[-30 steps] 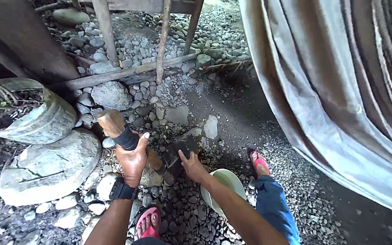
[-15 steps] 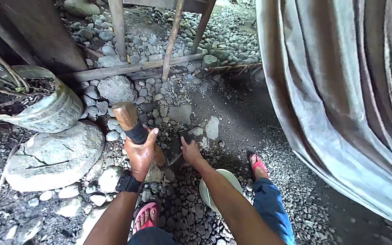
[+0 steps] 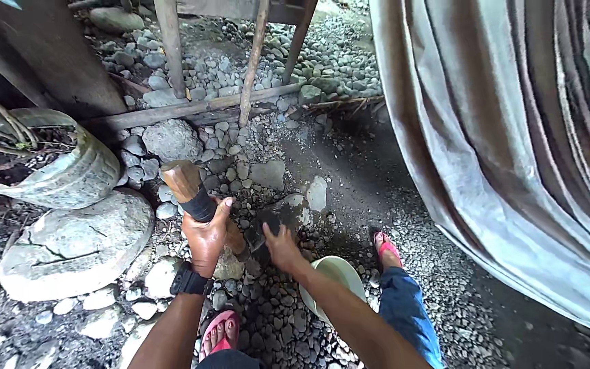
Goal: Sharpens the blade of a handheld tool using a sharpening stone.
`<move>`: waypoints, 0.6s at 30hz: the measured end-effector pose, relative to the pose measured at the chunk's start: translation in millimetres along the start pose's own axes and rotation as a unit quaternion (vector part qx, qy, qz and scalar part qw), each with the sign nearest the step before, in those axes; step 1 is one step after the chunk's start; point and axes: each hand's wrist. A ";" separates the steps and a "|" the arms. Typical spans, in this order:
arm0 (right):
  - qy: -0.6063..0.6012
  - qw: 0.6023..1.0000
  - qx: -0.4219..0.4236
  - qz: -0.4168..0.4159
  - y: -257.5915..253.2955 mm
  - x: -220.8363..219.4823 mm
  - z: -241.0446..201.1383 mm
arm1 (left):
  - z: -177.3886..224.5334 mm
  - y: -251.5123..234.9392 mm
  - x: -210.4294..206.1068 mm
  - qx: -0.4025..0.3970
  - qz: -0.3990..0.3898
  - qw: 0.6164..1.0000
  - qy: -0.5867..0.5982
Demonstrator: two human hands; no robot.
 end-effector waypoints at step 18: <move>-0.008 1.000 -0.012 0.015 -18.5 16.5 20.2 | 4.1 6.5 -2.0 -0.015 -0.024 1.000 0.003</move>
Point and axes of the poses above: each hand's wrist, its own y-axis away from the middle knuckle, its own x-axis out of the back of the hand, z = x × y, and after that the axes turned 2 degrees about -x, right-handed
